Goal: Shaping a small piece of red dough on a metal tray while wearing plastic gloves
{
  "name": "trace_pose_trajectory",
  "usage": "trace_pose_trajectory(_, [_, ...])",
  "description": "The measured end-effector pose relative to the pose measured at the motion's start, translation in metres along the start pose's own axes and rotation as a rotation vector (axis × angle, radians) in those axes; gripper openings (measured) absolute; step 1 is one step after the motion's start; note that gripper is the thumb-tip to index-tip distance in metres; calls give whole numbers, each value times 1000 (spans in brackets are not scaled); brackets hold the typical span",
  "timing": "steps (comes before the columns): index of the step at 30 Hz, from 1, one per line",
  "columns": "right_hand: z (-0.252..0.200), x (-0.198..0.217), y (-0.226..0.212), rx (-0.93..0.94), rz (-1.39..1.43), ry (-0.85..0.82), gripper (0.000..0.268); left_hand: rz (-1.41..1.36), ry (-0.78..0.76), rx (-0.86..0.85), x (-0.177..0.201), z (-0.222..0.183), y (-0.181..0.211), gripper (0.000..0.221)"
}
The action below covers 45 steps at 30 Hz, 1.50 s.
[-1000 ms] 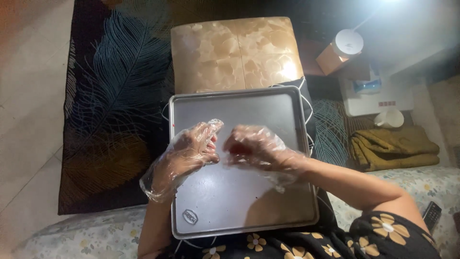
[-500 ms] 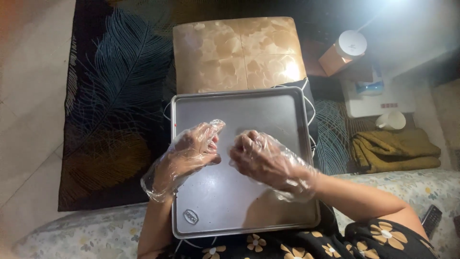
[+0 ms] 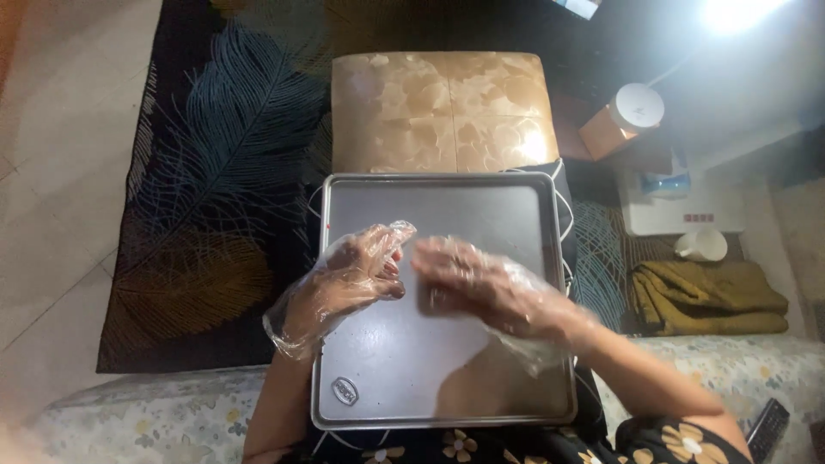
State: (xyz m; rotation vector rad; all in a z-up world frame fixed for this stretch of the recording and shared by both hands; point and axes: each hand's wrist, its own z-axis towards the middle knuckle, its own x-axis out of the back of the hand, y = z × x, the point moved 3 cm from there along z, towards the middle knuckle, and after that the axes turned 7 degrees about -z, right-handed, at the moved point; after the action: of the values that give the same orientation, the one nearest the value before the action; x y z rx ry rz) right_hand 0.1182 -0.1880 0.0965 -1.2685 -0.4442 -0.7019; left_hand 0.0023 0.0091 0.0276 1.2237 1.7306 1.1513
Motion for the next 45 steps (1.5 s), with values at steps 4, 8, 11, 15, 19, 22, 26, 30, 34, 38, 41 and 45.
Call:
trace_pose_trajectory(4, [-16,-13,4,-105,-120,-122,55,98,-39,-30,-6,3,3,63])
trace_pose_trajectory(8, [-3,-11,-12,-140,-335,-137,41,202,-83,-79,-11,8,7,61])
trace_pose_trajectory(11, [-5,-14,-23,-102,-513,-140,38,274,-114,-104,-14,6,6,60])
trace_pose_trajectory(15, [-13,-34,6,-71,-633,-2,21,360,-148,-140,-16,4,5,60])
trace_pose_trajectory(19, [-2,-15,11,-200,-450,-108,49,488,-198,-195,-25,1,1,60])
trace_pose_trajectory(22, [-2,5,1,-421,-277,-297,80,571,-223,-234,-29,3,3,60])
trace_pose_trajectory(26, [-13,-1,9,-361,-268,-226,54,689,-251,-291,-35,-15,37,45])
trace_pose_trajectory(30, [-12,-22,26,-307,-426,-116,34,435,-332,-229,-34,-5,26,48])
trace_pose_trajectory(34, [-33,-58,71,-301,-543,8,25,601,-275,-183,-30,-15,36,52])
trace_pose_trajectory(38, [-23,-42,65,-263,-621,-127,20,726,-246,-401,-34,-14,48,43])
trace_pose_trajectory(41, [5,24,-19,-306,-235,-120,36,818,-220,-568,-36,-15,55,37])
trace_pose_trajectory(45, [-7,12,14,-439,-67,-52,25,908,-192,-730,-36,-12,56,33])
